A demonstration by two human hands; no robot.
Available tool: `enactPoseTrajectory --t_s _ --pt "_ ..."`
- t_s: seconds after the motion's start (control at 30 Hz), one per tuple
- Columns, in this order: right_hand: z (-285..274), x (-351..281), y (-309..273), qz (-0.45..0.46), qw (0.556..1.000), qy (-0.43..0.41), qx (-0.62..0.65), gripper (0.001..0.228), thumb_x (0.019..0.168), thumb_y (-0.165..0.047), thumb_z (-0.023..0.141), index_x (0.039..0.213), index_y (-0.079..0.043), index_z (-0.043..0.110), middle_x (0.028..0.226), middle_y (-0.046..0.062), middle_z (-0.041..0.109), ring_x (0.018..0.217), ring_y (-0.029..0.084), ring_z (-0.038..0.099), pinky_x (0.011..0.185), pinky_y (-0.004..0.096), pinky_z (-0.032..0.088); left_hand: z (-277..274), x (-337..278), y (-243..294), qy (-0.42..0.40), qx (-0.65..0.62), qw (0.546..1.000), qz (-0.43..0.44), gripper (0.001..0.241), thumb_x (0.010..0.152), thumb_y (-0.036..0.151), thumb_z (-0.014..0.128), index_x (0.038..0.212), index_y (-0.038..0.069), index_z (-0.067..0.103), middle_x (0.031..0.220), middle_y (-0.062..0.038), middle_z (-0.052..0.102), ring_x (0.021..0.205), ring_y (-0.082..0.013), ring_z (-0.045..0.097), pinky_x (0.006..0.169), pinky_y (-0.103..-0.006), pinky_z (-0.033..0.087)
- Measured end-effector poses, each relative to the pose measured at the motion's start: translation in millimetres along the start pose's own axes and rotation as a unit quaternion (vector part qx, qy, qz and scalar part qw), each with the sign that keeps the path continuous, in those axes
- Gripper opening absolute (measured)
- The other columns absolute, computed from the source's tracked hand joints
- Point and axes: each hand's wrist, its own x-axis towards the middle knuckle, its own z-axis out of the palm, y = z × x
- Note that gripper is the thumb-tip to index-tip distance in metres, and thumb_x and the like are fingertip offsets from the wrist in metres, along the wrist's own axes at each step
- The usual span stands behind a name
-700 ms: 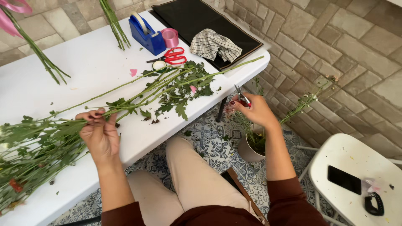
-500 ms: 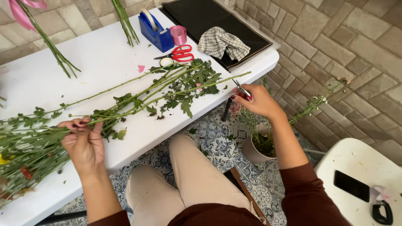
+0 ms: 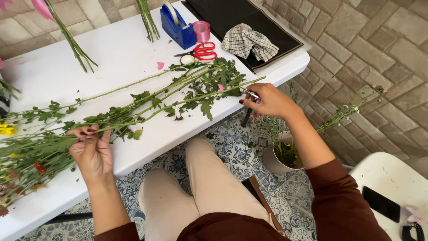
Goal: The person trims several flower stems using shears and arranges them into a bouquet, eventually wrapping the stems together.
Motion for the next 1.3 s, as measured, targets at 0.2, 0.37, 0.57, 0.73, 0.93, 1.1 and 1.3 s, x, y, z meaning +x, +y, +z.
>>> enactPoseTrajectory --t_s 0.2,0.37,0.57,0.73,0.93,1.1,1.3 --pt "-1 -1 13 0.033 0.997 -0.011 -0.066 0.036 0.087 -0.036 0.053 0.083 0.0 0.054 0.057 0.015 0.052 0.05 0.028 0.05 0.05 0.04 0.036 1 9 -15 0.0 0.042 0.999 -0.011 0.022 0.09 -0.007 0.054 0.096 0.014 0.049 0.093 -0.004 0.05 0.099 -0.0154 0.053 0.086 -0.0379 0.058" --pt "0 -2 23 0.033 0.994 -0.006 -0.102 0.036 0.089 -0.035 0.051 0.079 -0.001 0.052 0.055 0.012 0.049 0.047 0.025 0.047 0.048 0.038 0.037 29 11 -20 -0.051 0.07 0.996 -0.023 0.018 0.089 -0.005 0.054 0.091 0.012 0.047 0.092 -0.004 0.05 0.098 -0.0145 0.053 0.09 -0.0377 0.056" --pt "5 2 34 0.005 0.988 -0.002 -0.153 0.038 0.091 -0.037 0.048 0.073 -0.003 0.053 0.051 0.008 0.05 0.045 0.024 0.051 0.048 0.037 0.043 43 16 -27 -0.058 0.062 0.996 -0.041 0.017 0.09 -0.007 0.051 0.091 0.01 0.049 0.092 -0.004 0.051 0.098 -0.015 0.054 0.088 -0.0367 0.057" --pt "5 7 41 -0.014 0.996 0.021 -0.084 0.034 0.089 -0.034 0.051 0.08 -0.002 0.058 0.044 0.007 0.048 0.038 0.019 0.049 0.042 0.032 0.038 35 22 -32 -0.033 0.074 0.996 -0.033 0.016 0.089 -0.002 0.056 0.092 0.012 0.049 0.091 -0.003 0.051 0.097 -0.0134 0.054 0.087 -0.0371 0.057" --pt "4 5 42 0.071 0.996 0.05 -0.03 0.032 0.08 -0.034 0.06 0.083 -0.003 0.065 0.061 0.011 0.063 0.064 0.032 0.063 0.065 0.043 0.048 28 26 -35 -0.05 0.13 0.99 -0.009 0.016 0.091 0.009 0.055 0.091 0.011 0.039 0.087 -0.001 0.05 0.093 -0.0114 0.059 0.088 -0.0369 0.059" --pt "9 5 47 0.081 0.992 0.039 -0.083 0.032 0.08 -0.037 0.059 0.08 -0.005 0.065 0.058 0.011 0.062 0.06 0.032 0.063 0.063 0.042 0.048 29 26 -34 -0.047 0.14 0.989 -0.012 0.015 0.091 0.008 0.055 0.091 0.01 0.04 0.087 -0.002 0.05 0.093 -0.0116 0.059 0.087 -0.0363 0.06" --pt "13 6 51 0.091 0.989 0.032 -0.113 0.031 0.082 -0.036 0.056 0.075 -0.007 0.065 0.055 0.008 0.061 0.059 0.031 0.063 0.063 0.04 0.048 34 24 -35 -0.043 0.15 0.988 -0.014 0.013 0.092 0.006 0.054 0.091 0.009 0.041 0.087 -0.002 0.051 0.092 -0.012 0.06 0.087 -0.0373 0.059"
